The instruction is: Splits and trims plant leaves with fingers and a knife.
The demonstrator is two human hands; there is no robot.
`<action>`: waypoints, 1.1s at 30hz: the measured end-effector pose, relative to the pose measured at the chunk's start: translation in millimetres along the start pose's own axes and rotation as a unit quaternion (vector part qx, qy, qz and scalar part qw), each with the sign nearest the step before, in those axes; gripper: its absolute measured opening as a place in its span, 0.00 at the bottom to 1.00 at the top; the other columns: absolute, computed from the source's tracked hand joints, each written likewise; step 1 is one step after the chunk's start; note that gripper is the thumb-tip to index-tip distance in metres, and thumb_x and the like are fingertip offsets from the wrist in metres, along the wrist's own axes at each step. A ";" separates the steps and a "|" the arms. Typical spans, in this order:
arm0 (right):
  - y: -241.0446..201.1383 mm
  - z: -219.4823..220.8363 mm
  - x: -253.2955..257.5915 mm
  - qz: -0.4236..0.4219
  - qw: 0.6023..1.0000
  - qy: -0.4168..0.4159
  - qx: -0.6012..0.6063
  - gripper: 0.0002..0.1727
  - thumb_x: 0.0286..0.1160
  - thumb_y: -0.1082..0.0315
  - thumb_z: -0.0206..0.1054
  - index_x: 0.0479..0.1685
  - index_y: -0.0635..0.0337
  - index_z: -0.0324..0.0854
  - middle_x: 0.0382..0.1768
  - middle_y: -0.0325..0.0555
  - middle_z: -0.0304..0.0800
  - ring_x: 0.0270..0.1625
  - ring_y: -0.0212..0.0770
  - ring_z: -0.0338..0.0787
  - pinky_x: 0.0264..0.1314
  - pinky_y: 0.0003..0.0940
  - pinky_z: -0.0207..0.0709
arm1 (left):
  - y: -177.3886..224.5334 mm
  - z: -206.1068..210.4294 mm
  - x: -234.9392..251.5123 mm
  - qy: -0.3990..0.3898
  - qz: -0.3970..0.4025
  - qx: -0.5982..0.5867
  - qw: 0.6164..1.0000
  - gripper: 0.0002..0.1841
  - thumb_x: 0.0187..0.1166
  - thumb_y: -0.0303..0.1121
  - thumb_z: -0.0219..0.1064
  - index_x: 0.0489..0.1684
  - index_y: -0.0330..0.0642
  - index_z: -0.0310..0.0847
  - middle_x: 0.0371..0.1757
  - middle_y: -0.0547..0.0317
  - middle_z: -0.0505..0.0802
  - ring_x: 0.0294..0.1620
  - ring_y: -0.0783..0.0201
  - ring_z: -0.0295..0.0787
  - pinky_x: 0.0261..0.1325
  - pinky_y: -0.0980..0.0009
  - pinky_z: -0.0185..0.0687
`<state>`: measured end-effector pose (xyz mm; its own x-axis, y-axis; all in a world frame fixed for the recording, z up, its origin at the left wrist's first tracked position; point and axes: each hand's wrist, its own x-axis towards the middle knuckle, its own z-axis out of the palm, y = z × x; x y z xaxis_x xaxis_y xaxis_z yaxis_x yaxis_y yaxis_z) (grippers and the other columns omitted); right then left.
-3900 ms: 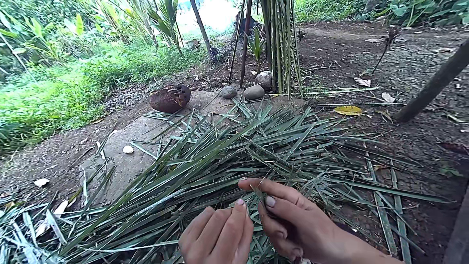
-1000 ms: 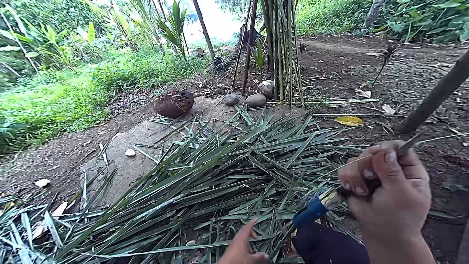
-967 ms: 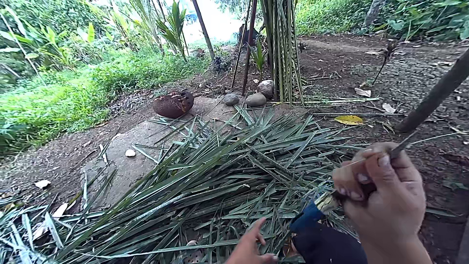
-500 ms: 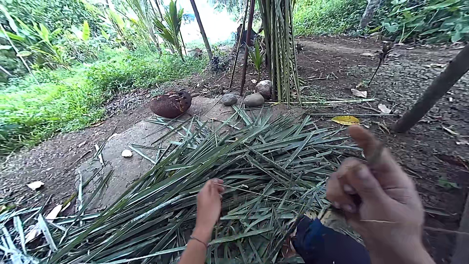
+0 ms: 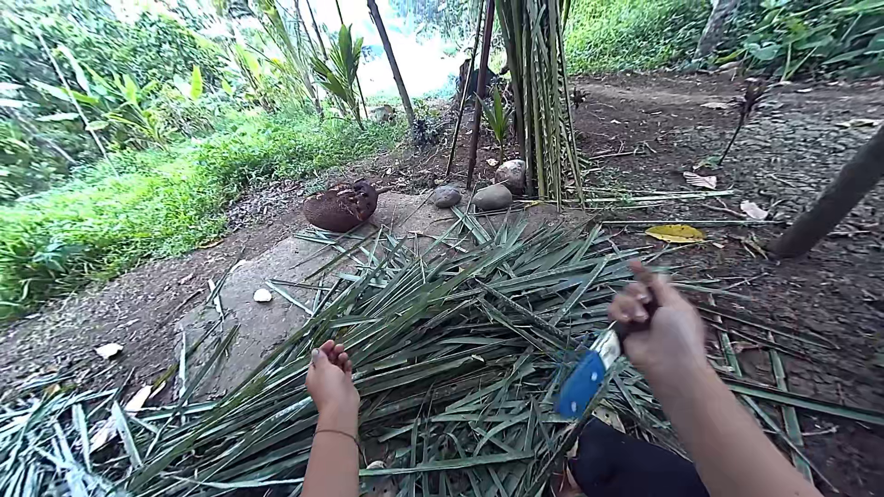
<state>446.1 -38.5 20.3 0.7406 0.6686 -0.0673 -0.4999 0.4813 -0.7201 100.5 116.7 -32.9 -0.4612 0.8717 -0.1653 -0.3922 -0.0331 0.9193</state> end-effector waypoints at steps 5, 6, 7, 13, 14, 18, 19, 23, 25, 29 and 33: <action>40.3 13.8 -42.3 0.299 0.928 -0.173 -0.142 0.22 0.97 0.57 0.37 0.69 0.58 0.72 0.16 0.28 0.65 0.10 0.22 0.62 0.12 0.16 0.61 | 9.1 16.9 -48.3 -0.099 -0.066 -0.122 0.985 0.21 0.98 0.41 0.36 0.36 0.49 0.72 0.20 0.74 0.82 0.17 0.79 0.78 0.24 0.84 0.77; 48.2 15.8 -49.0 0.326 0.913 -0.193 -0.148 0.21 0.97 0.58 0.38 0.72 0.57 0.70 0.18 0.28 0.65 0.11 0.23 0.62 0.12 0.16 0.61 | 9.7 19.2 -60.2 -0.121 -0.082 -0.128 0.981 0.22 0.98 0.42 0.35 0.35 0.50 0.72 0.19 0.74 0.82 0.16 0.79 0.78 0.24 0.85 0.77; 54.3 18.0 -53.3 0.341 0.907 -0.202 -0.145 0.21 0.97 0.57 0.39 0.73 0.55 0.69 0.18 0.29 0.65 0.11 0.23 0.62 0.13 0.17 0.62 | 9.6 20.5 -71.6 -0.144 -0.099 -0.132 0.976 0.23 0.97 0.42 0.35 0.33 0.51 0.73 0.18 0.74 0.81 0.16 0.79 0.78 0.24 0.85 0.77; 57.1 25.1 -46.1 0.228 0.959 -0.167 -0.022 0.22 0.98 0.57 0.34 0.76 0.53 0.66 0.15 0.28 0.64 0.11 0.24 0.66 0.14 0.18 0.66 | 4.9 17.8 -106.5 -0.242 -0.163 -0.042 0.956 0.25 0.97 0.43 0.34 0.35 0.47 0.77 0.18 0.72 0.83 0.15 0.79 0.79 0.22 0.85 0.78; 55.6 25.1 -45.8 0.209 0.965 -0.158 -0.010 0.21 0.98 0.58 0.34 0.70 0.54 0.69 0.14 0.28 0.64 0.10 0.24 0.66 0.14 0.18 0.67 | 6.7 13.9 -104.4 -0.271 -0.146 0.036 0.951 0.26 0.98 0.41 0.35 0.40 0.42 0.80 0.19 0.69 0.85 0.15 0.79 0.79 0.22 0.85 0.78; 51.4 24.2 -52.4 0.182 0.970 -0.159 -0.007 0.22 0.98 0.60 0.33 0.56 0.58 0.74 0.13 0.29 0.66 0.09 0.24 0.67 0.14 0.18 0.68 | 33.4 -6.2 -100.4 -0.430 0.092 0.492 0.752 0.22 0.94 0.40 0.49 0.49 0.34 0.89 0.29 0.62 0.94 0.22 0.72 0.84 0.31 0.71 0.80; 51.0 24.3 -54.8 0.184 0.967 -0.177 -0.015 0.22 0.97 0.61 0.33 0.54 0.58 0.74 0.13 0.29 0.67 0.10 0.24 0.67 0.14 0.18 0.68 | 34.8 -9.9 -108.8 -0.412 0.218 0.513 0.721 0.19 0.90 0.40 0.57 0.41 0.37 0.91 0.29 0.62 0.94 0.26 0.70 0.88 0.34 0.67 0.84; 52.0 23.0 -70.6 0.223 0.938 -0.263 -0.043 0.22 0.96 0.61 0.33 0.50 0.56 0.76 0.14 0.28 0.70 0.11 0.23 0.70 0.16 0.17 0.72 | 20.4 -0.1 -132.9 -0.338 0.552 0.426 0.632 0.19 0.79 0.42 0.66 0.61 0.40 0.88 0.58 0.45 0.94 0.62 0.42 0.89 0.61 0.44 0.80; 54.9 23.7 -80.1 0.230 0.926 -0.296 -0.049 0.22 0.96 0.61 0.34 0.48 0.55 0.76 0.14 0.27 0.71 0.11 0.22 0.70 0.16 0.16 0.71 | 8.1 5.4 -139.1 -0.361 0.551 0.423 0.622 0.20 0.80 0.40 0.66 0.64 0.40 0.87 0.60 0.47 0.94 0.61 0.45 0.91 0.61 0.47 0.85; 54.8 25.0 -90.6 0.243 0.909 -0.330 -0.076 0.22 0.94 0.62 0.34 0.63 0.55 0.75 0.15 0.26 0.71 0.11 0.21 0.69 0.14 0.15 0.69 | -9.1 4.4 -142.9 -0.352 0.530 0.381 0.671 0.14 0.85 0.35 0.58 0.41 0.40 0.92 0.33 0.57 0.95 0.32 0.65 0.93 0.36 0.71 0.88; 50.6 21.2 -88.9 0.269 0.849 -0.434 -0.133 0.32 0.80 0.64 0.39 0.89 0.48 0.50 0.18 0.24 0.70 0.12 0.21 0.68 0.13 0.16 0.65 | 1.7 0.0 -147.7 -0.337 0.509 0.383 0.693 0.15 0.85 0.35 0.57 0.41 0.41 0.92 0.30 0.59 0.94 0.28 0.68 0.90 0.34 0.75 0.85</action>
<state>345.4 -61.5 4.5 -0.2316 0.9727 0.0154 -0.4572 -0.0948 -0.8843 168.0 -12.1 -7.0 0.3901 0.6255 0.6757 0.5200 -0.7553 0.3990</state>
